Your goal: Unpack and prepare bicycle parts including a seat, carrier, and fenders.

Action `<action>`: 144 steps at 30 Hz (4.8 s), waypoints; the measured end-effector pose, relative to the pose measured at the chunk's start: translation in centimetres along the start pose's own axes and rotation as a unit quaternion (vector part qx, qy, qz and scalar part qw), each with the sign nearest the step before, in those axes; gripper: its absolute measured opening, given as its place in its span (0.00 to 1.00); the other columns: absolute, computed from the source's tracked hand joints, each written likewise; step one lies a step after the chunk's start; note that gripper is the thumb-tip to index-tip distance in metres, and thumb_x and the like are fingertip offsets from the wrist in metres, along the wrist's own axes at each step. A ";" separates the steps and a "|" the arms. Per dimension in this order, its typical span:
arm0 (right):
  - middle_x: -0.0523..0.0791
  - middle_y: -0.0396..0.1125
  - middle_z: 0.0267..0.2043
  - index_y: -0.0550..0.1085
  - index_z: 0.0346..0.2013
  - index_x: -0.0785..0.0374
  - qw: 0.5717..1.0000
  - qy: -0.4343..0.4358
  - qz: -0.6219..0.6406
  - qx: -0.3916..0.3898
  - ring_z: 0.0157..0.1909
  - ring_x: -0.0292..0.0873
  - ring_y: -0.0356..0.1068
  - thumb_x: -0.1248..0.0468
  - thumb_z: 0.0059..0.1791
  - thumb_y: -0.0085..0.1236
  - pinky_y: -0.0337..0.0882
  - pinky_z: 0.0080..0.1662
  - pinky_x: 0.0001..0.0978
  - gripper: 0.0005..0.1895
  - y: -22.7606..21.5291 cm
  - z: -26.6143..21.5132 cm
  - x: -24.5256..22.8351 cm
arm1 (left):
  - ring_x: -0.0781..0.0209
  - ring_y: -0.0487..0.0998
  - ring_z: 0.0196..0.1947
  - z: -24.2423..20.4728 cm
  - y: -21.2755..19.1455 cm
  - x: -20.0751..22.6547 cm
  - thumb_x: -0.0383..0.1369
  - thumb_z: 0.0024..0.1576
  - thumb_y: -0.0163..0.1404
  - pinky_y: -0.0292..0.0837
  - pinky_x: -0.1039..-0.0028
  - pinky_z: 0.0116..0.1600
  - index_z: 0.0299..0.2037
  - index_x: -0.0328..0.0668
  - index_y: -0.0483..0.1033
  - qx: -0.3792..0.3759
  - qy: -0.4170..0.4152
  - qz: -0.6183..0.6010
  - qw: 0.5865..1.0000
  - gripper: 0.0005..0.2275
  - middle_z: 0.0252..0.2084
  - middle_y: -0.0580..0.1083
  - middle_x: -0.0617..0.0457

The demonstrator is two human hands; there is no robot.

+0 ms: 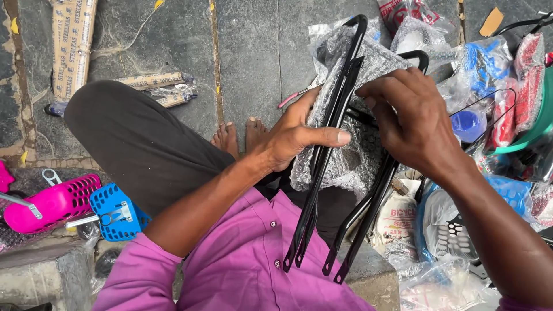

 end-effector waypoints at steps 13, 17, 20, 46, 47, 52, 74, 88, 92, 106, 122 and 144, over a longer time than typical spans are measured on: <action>0.45 0.72 0.39 0.76 0.37 0.64 0.996 0.051 0.070 0.008 0.43 0.48 0.70 0.74 0.46 0.62 0.65 0.48 0.42 0.07 1.6 -1.0 -0.4 | 0.62 0.79 0.46 0.6 0.7 0.3 0.30 0.50 0.64 0.78 0.74 0.52 0.65 0.27 0.65 -0.001 0.007 -0.007 1.000 0.32 0.48 0.75 0.48; 0.47 0.72 0.39 0.77 0.39 0.65 0.996 0.058 0.070 0.003 0.42 0.49 0.69 0.73 0.46 0.63 0.66 0.47 0.41 0.08 1.2 -0.8 -0.6 | 0.61 0.78 0.47 0.6 0.8 0.5 0.31 0.49 0.64 0.77 0.72 0.53 0.67 0.28 0.63 -0.002 0.015 0.014 1.000 0.35 0.49 0.74 0.47; 0.47 0.72 0.39 0.78 0.40 0.65 0.997 0.049 0.052 -0.009 0.40 0.49 0.68 0.74 0.46 0.62 0.65 0.45 0.41 0.08 1.3 -1.0 0.1 | 0.59 0.80 0.47 1.0 0.8 0.4 0.32 0.48 0.63 0.81 0.70 0.54 0.66 0.28 0.62 -0.007 -0.002 0.029 1.000 0.35 0.48 0.74 0.45; 0.47 0.66 0.34 0.75 0.35 0.64 0.989 -0.051 -0.126 -0.065 0.40 0.51 0.63 0.63 0.48 0.64 0.60 0.46 0.45 0.08 2.0 -0.1 0.5 | 0.59 0.77 0.49 0.6 0.8 0.3 0.32 0.47 0.63 0.75 0.70 0.56 0.67 0.28 0.62 0.001 0.024 0.050 0.998 0.37 0.51 0.74 0.45; 0.48 0.66 0.32 0.74 0.32 0.65 0.983 -0.053 -0.158 -0.073 0.39 0.51 0.64 0.62 0.47 0.65 0.60 0.45 0.46 0.10 2.0 0.1 0.4 | 0.58 0.76 0.50 0.6 0.8 0.1 0.33 0.48 0.63 0.73 0.70 0.57 0.69 0.27 0.62 0.005 0.036 0.077 0.996 0.37 0.51 0.73 0.44; 0.48 0.67 0.32 0.74 0.32 0.64 0.987 0.026 -0.136 -0.080 0.39 0.48 0.64 0.61 0.53 0.61 0.61 0.48 0.44 0.11 -1.1 -1.6 3.4 | 0.57 0.79 0.50 0.8 1.4 1.0 0.33 0.45 0.63 0.75 0.69 0.57 0.69 0.28 0.60 0.002 0.011 0.073 0.997 0.40 0.51 0.75 0.43; 0.43 0.71 0.34 0.78 0.38 0.59 0.990 0.105 -0.071 -0.059 0.41 0.46 0.66 0.67 0.47 0.65 0.57 0.47 0.42 0.05 -0.6 -5.1 0.9 | 0.57 0.81 0.49 0.7 1.4 1.3 0.37 0.45 0.64 0.76 0.68 0.59 0.69 0.27 0.59 0.005 0.005 0.095 0.995 0.41 0.54 0.76 0.42; 0.43 0.70 0.39 0.79 0.41 0.59 0.994 0.088 -0.038 -0.052 0.45 0.47 0.66 0.68 0.47 0.65 0.59 0.49 0.42 0.09 -0.4 -5.5 1.4 | 0.58 0.82 0.46 1.0 1.4 0.8 0.36 0.45 0.63 0.80 0.69 0.55 0.69 0.27 0.59 0.007 0.013 0.105 0.994 0.41 0.51 0.76 0.41; 0.43 0.70 0.39 0.79 0.42 0.59 0.996 0.074 -0.034 -0.048 0.45 0.46 0.66 0.67 0.48 0.65 0.60 0.50 0.42 0.08 -0.4 -5.4 1.0 | 0.57 0.82 0.46 0.8 1.4 1.0 0.35 0.45 0.63 0.80 0.68 0.54 0.70 0.26 0.58 0.001 0.008 0.063 0.998 0.41 0.52 0.75 0.41; 0.45 0.71 0.40 0.80 0.39 0.61 0.986 0.055 -0.152 -0.036 0.46 0.49 0.66 0.57 0.49 0.67 0.57 0.54 0.49 0.11 -0.4 -5.1 0.7 | 0.58 0.79 0.52 1.0 0.7 0.2 0.35 0.45 0.64 0.75 0.69 0.60 0.70 0.25 0.59 0.012 0.048 0.119 0.992 0.42 0.56 0.74 0.41; 0.48 0.68 0.62 0.77 0.42 0.63 0.991 0.041 -0.129 -0.002 0.68 0.54 0.62 0.61 0.50 0.66 0.57 0.65 0.51 0.10 0.4 -5.7 0.7 | 0.57 0.78 0.51 0.5 1.1 0.8 0.37 0.43 0.62 0.72 0.69 0.60 0.69 0.25 0.60 0.017 0.044 0.134 0.990 0.42 0.53 0.76 0.43; 0.45 0.71 0.45 0.76 0.39 0.61 0.972 0.044 -0.230 -0.034 0.55 0.47 0.70 0.64 0.49 0.67 0.58 0.65 0.54 0.09 1.3 -5.4 -0.1 | 0.36 0.58 0.71 2.0 0.7 -2.3 0.39 0.43 0.69 0.54 0.61 0.71 0.72 0.20 0.43 0.084 0.060 0.366 0.925 0.53 0.70 0.57 0.23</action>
Point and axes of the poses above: each hand's wrist, its own z-axis towards the middle knuckle, its own y-axis out of the palm, x = y × z, the point moved 3 cm from there along z, towards the middle knuckle
